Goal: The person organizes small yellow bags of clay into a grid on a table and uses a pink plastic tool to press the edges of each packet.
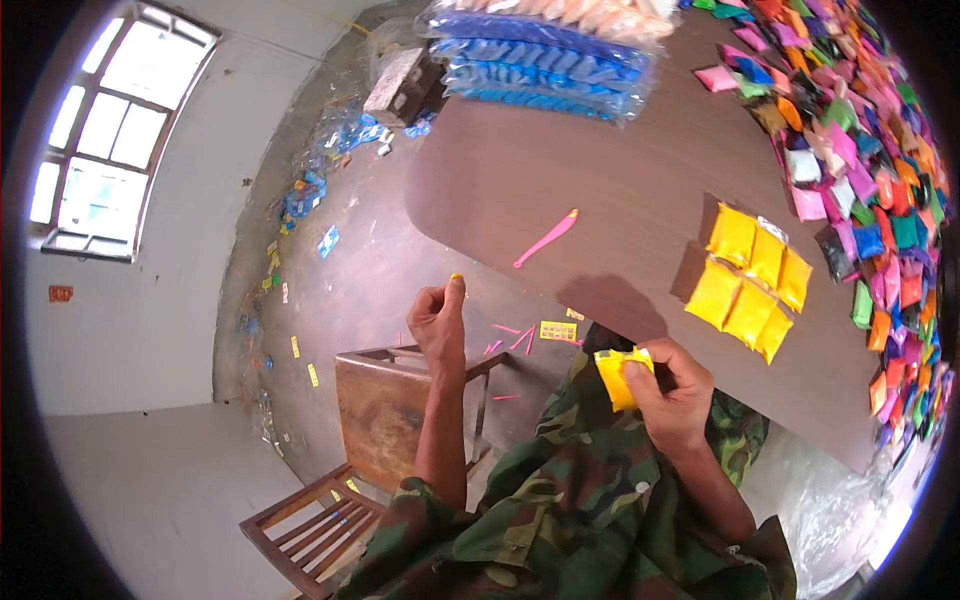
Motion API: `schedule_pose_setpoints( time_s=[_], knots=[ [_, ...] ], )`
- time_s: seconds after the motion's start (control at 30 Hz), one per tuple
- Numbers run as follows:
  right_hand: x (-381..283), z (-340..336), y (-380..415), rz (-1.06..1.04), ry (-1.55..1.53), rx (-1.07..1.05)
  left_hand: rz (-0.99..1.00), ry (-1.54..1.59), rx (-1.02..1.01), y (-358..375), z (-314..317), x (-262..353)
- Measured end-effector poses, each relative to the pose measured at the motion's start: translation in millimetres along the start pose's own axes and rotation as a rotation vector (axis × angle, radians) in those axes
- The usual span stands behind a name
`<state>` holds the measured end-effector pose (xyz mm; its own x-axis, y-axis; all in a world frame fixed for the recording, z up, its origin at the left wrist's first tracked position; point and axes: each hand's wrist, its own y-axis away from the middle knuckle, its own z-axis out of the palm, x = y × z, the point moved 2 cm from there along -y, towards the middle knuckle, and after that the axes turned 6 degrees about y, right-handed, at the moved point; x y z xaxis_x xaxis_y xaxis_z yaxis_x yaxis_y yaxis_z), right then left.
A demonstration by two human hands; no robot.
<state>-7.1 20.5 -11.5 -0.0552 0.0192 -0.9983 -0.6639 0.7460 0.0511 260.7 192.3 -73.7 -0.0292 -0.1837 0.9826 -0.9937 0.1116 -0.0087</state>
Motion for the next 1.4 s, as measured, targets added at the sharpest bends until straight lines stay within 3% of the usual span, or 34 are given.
schedule_pose_setpoints(
  time_s=[0.2, 0.43, 0.63, 1.17, 1.27, 1.37, 1.4],
  knots=[
    [-1, -1, -9, -0.011, 0.069, -0.005, 0.066, -0.328, 0.075, -47, -5, -31],
    [-5, 0, -19, 0.011, 0.202, 0.041, 0.192, -0.490, 0.099, -108, 9, -90],
    [-6, 12, -20, 0.037, 0.183, 0.034, 0.086, -0.477, 0.064, -134, 31, -118],
    [-18, 29, -24, 0.096, 0.259, 0.000, 0.249, -0.529, -0.113, -154, 90, -153],
    [-18, 30, -25, 0.065, 0.290, 0.021, 0.302, -0.432, -0.047, -161, 96, -169],
    [-19, 32, -24, 0.087, 0.276, 0.001, 0.626, -0.537, -0.025, -160, 96, -177],
    [-17, 31, -25, 0.094, 0.262, -0.002, 0.624, -0.492, -0.048, -159, 92, -168]
  ],
)
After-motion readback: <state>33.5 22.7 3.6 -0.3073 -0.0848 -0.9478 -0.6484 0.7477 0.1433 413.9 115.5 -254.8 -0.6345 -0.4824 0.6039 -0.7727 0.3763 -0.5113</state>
